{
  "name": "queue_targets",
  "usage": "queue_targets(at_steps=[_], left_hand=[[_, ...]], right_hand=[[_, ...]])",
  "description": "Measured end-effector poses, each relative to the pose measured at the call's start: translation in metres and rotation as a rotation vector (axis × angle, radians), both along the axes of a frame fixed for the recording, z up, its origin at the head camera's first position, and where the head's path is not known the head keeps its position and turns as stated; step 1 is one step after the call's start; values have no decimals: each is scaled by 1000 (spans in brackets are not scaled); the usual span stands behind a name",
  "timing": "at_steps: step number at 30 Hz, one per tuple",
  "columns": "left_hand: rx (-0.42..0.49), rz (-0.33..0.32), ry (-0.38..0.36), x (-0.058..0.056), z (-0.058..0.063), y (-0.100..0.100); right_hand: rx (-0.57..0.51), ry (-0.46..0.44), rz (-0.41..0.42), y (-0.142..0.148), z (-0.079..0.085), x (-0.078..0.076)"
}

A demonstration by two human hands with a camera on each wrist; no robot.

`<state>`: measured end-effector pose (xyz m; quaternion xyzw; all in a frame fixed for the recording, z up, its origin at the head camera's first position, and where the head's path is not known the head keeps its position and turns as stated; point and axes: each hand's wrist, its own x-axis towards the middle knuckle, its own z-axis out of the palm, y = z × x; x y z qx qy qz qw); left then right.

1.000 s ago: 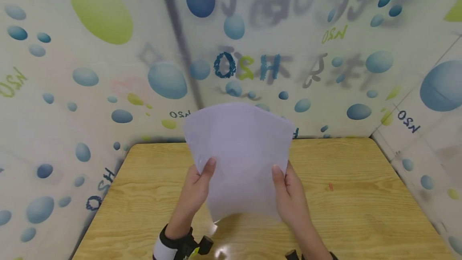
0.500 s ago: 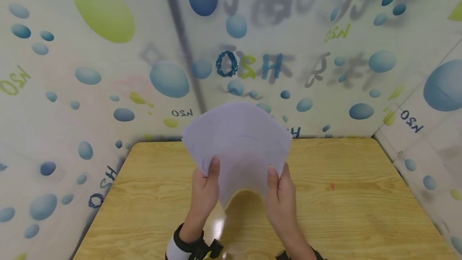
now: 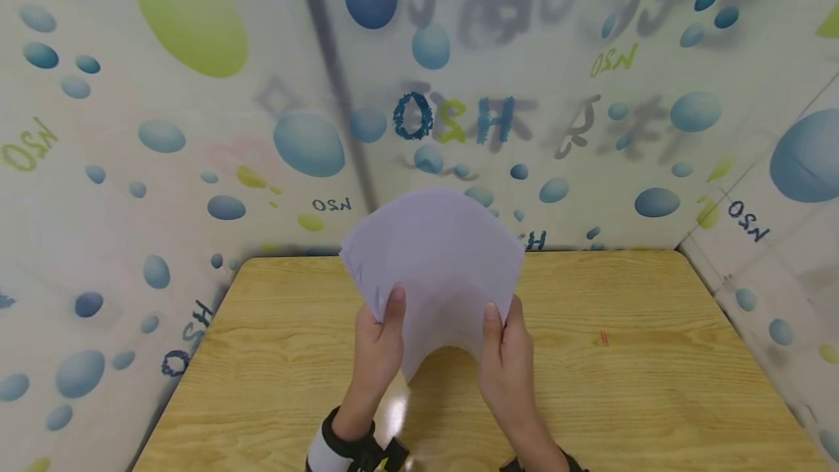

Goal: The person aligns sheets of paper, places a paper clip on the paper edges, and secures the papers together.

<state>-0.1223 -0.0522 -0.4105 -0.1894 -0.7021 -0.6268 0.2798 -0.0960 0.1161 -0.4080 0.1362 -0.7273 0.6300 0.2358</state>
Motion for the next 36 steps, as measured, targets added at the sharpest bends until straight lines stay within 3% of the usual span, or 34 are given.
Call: queue_targets(at_steps=[15,22,31,36], left_hand=[[35,35,-121,1,-14,3],[28,36,-142,14,10,5],[44,6,-175,13,0,5],[47,7,-158,12,-3,5]], right_hand=[[-14,-60,-46,-2,-16,1],[-18,-70,-40,-2,-25,0],[-1,-82,-63,-4,-33,1],[-3,-90,-42,-4,-34,2]])
